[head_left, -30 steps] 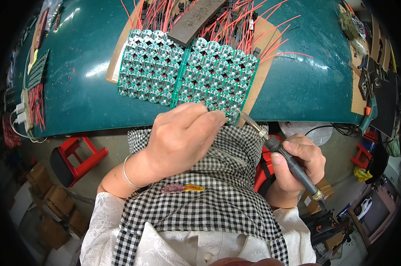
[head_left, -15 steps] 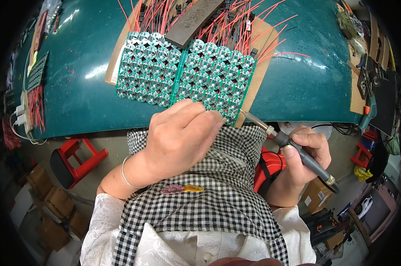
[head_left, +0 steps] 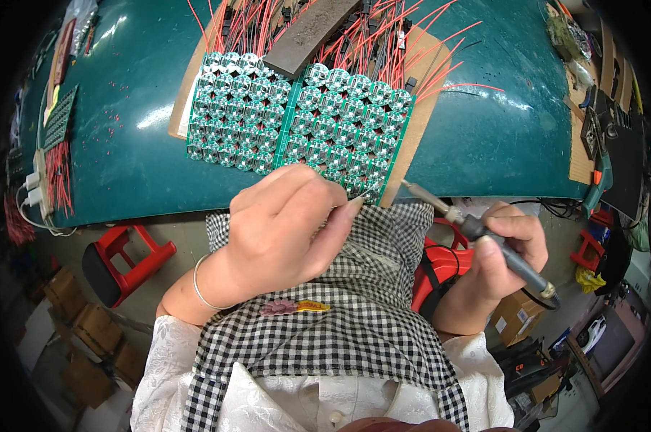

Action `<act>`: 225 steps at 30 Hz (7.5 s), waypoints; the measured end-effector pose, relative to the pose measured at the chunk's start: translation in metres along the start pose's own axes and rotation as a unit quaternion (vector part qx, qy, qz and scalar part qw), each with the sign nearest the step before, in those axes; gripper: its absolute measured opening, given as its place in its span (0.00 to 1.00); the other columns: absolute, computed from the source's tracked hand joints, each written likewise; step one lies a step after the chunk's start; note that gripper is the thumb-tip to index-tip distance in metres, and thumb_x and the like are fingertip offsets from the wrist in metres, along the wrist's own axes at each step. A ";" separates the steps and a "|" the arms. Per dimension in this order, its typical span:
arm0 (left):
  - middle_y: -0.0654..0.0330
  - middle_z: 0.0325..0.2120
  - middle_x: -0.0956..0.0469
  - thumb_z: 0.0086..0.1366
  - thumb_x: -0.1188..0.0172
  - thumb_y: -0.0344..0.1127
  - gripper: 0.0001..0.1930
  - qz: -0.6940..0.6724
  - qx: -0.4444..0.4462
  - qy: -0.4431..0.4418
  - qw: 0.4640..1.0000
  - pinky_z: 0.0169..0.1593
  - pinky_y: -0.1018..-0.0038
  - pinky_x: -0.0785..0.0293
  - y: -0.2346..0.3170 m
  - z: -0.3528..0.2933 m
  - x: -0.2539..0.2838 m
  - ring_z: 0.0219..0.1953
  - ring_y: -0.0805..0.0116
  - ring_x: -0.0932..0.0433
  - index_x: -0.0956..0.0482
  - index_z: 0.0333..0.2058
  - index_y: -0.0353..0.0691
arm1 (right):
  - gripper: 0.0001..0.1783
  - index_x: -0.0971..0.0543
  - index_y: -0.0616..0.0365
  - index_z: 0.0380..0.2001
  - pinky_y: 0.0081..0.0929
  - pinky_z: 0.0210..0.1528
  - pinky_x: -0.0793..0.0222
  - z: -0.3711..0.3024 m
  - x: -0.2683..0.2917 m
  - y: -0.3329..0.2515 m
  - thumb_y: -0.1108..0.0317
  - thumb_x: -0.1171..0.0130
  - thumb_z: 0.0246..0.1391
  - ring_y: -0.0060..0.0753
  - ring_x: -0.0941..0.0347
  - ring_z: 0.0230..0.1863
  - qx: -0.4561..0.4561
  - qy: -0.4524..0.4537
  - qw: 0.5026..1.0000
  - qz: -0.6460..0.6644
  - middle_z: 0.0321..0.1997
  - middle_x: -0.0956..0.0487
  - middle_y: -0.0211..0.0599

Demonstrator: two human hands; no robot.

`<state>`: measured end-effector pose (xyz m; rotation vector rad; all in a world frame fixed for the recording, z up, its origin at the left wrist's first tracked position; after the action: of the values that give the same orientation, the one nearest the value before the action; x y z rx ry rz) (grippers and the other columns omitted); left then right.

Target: The person aligns an array of wired circuit boards onto a cardboard base, places a metal bar across the wires, and solders the contacts on the boards using a soldering iron.

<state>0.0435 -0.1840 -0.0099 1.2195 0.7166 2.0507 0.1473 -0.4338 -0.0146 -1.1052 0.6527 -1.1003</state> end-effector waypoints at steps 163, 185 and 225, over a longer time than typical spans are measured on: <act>0.57 0.22 0.21 0.54 0.29 0.21 0.08 0.056 -0.007 -0.029 0.998 0.27 0.69 0.26 -0.026 0.058 -0.021 0.22 0.61 0.22 0.17 0.33 0.35 | 0.11 0.18 0.70 0.30 0.21 0.24 0.39 0.065 -0.004 0.014 0.81 0.29 0.39 0.24 0.29 0.20 -0.006 -0.061 0.996 -0.058 0.22 0.20 0.41; 0.58 0.20 0.20 0.47 0.26 0.16 0.11 0.055 -0.017 0.048 0.997 0.21 0.74 0.32 0.019 0.050 0.061 0.17 0.67 0.25 0.18 0.28 0.33 | 0.20 0.18 0.65 0.42 0.26 0.28 0.28 0.008 0.020 -0.015 0.68 0.24 0.48 0.33 0.24 0.26 0.048 0.029 0.997 -0.060 0.30 0.21 0.44; 0.57 0.23 0.20 0.52 0.28 0.20 0.11 0.035 -0.032 -0.018 0.999 0.28 0.68 0.24 -0.012 -0.038 0.004 0.23 0.61 0.20 0.16 0.35 0.35 | 0.16 0.22 0.65 0.38 0.31 0.21 0.26 -0.054 -0.054 -0.048 0.78 0.26 0.45 0.37 0.24 0.18 0.172 -0.141 0.922 -0.316 0.21 0.22 0.40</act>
<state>0.0110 -0.1780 -0.0319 1.2573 0.5961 2.0870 0.0639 -0.4062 0.0061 -1.1605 -0.1519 -1.4940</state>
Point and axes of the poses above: each hand's wrist, its own z-axis towards the middle knuckle, its own x-axis out of the back of the hand, y = z × x, the point moved 1 cm from there along z, towards the middle knuckle
